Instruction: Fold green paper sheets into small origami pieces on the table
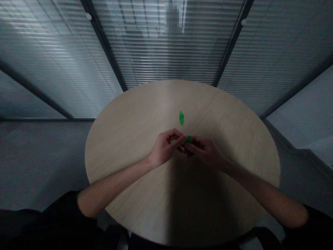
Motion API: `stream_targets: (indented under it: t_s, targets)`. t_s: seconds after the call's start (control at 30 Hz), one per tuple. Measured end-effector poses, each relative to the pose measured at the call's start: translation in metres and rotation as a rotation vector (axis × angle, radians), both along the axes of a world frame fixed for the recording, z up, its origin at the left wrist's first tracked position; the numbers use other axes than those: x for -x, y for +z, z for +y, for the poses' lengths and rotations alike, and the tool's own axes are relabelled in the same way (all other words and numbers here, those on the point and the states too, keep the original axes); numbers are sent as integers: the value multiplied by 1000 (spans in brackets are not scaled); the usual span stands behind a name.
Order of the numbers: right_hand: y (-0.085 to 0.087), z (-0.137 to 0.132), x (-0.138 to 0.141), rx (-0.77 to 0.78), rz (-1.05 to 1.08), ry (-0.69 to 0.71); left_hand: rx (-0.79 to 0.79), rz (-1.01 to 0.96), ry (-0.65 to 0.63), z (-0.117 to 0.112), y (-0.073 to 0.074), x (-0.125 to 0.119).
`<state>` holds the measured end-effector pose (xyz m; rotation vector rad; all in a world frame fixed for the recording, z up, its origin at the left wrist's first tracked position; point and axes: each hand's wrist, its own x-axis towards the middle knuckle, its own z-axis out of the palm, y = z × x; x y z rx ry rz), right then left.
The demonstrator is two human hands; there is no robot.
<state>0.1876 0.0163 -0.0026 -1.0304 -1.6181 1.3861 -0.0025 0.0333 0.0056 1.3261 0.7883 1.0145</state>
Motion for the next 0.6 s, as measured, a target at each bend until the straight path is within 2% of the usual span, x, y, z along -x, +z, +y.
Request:
stream_targets:
  t_s: [0.33,0.6]
  targets:
    - [1,-2,0,-55,6,18,-9,1,-5,1,-5,-1]
    - [1,0,0,42,70,68,11,-28,0,1,-3,0]
